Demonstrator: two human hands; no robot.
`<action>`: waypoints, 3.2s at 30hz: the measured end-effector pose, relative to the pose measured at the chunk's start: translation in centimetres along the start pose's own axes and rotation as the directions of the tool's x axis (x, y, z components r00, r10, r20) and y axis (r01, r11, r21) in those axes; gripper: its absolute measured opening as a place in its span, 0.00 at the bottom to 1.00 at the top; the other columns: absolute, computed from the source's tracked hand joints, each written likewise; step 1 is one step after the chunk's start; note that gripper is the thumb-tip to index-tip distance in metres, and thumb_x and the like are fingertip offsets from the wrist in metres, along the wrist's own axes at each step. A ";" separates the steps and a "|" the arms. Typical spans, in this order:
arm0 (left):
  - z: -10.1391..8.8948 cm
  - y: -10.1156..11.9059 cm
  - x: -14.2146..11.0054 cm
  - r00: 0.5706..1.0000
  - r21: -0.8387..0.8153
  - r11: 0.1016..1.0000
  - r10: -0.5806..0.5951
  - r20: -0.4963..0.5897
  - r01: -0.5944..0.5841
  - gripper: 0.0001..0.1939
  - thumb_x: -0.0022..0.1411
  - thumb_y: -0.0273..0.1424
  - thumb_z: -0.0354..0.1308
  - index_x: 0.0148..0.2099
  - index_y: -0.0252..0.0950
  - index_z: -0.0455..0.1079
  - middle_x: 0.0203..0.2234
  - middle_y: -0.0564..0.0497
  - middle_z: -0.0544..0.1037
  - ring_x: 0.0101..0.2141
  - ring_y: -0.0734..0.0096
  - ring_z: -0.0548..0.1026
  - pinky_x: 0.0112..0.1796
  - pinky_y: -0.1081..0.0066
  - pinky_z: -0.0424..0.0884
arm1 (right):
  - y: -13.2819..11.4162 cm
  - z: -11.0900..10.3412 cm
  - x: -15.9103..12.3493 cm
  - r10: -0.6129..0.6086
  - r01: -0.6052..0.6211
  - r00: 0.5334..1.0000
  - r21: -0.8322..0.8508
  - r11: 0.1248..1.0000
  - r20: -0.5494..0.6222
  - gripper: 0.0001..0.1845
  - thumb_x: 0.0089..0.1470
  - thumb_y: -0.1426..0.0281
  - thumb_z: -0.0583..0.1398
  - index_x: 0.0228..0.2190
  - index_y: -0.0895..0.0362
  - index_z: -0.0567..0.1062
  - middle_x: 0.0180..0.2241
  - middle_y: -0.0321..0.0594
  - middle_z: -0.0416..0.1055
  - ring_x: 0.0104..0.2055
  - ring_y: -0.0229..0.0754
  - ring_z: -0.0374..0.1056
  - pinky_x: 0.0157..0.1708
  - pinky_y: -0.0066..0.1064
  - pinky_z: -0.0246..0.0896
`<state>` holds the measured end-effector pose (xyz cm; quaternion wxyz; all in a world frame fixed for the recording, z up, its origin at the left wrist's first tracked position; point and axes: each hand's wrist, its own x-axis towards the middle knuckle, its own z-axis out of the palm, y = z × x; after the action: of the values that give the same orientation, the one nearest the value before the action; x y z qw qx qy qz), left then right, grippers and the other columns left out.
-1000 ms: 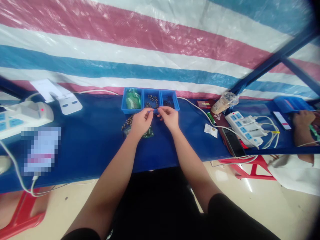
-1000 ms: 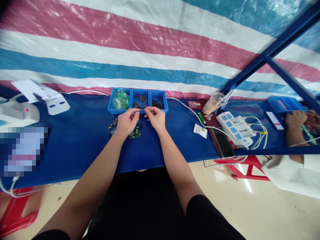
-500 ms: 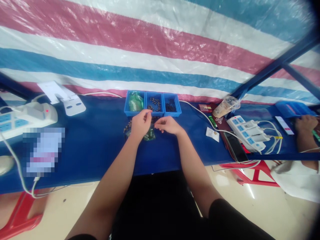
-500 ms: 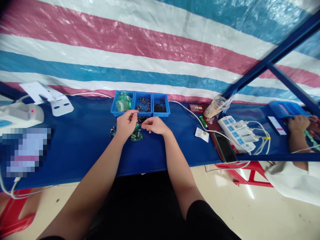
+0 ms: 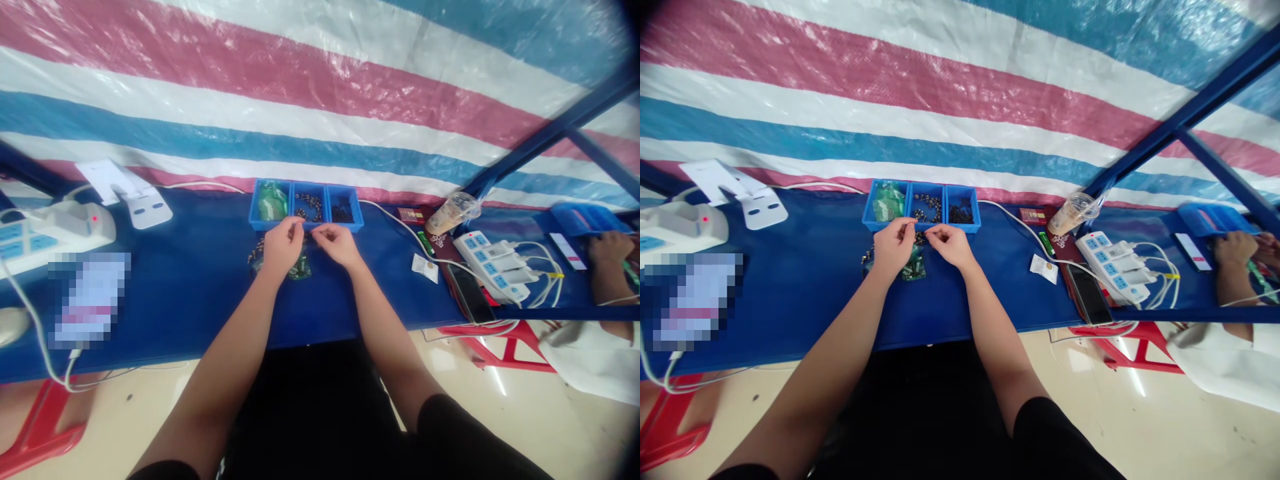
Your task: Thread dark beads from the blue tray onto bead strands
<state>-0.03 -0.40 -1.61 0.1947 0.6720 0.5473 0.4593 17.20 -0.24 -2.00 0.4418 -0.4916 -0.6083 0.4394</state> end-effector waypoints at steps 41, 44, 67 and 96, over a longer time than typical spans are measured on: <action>0.8 -1.4 0.6 0.992 0.259 0.964 0.026 0.127 -0.058 0.13 0.65 0.33 0.58 0.48 0.42 0.81 0.34 0.47 0.84 0.35 0.58 0.80 0.40 0.63 0.74 | -2.1 0.2 -1.0 -0.097 0.241 0.903 -0.307 0.921 0.418 0.14 0.44 0.65 0.73 0.31 0.58 0.78 0.31 0.36 0.73 0.33 0.38 0.67 0.35 0.29 0.58; 0.9 -1.4 0.6 0.992 0.279 0.959 0.022 0.121 -0.055 0.13 0.64 0.32 0.59 0.48 0.42 0.81 0.32 0.48 0.83 0.34 0.58 0.80 0.39 0.63 0.73 | -2.0 0.2 -0.9 -0.103 0.255 0.897 -0.313 0.915 0.429 0.11 0.44 0.69 0.73 0.29 0.58 0.78 0.32 0.36 0.74 0.35 0.39 0.67 0.37 0.30 0.59; 0.8 -0.5 0.2 0.956 0.483 0.876 -0.150 0.254 0.009 0.13 0.63 0.31 0.58 0.47 0.43 0.80 0.37 0.49 0.84 0.39 0.57 0.81 0.40 0.65 0.70 | -1.7 0.1 -1.0 -0.050 0.194 0.895 -0.286 0.939 0.444 0.02 0.49 0.78 0.67 0.27 0.60 0.81 0.32 0.37 0.78 0.32 0.35 0.70 0.35 0.27 0.59; 1.2 -0.6 -0.1 0.992 0.304 0.952 -0.011 0.125 -0.027 0.22 0.69 0.37 0.53 0.62 0.40 0.72 0.32 0.47 0.83 0.32 0.61 0.80 0.38 0.66 0.73 | -1.2 -1.3 -0.6 -0.049 0.004 0.992 -0.343 0.939 -0.120 0.09 0.56 0.66 0.62 0.27 0.56 0.73 0.27 0.35 0.74 0.29 0.37 0.68 0.32 0.28 0.61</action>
<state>0.63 0.01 -2.67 0.1207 0.7237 0.5955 0.3271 18.25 -0.91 -0.59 0.3934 -0.5795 -0.6526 0.2890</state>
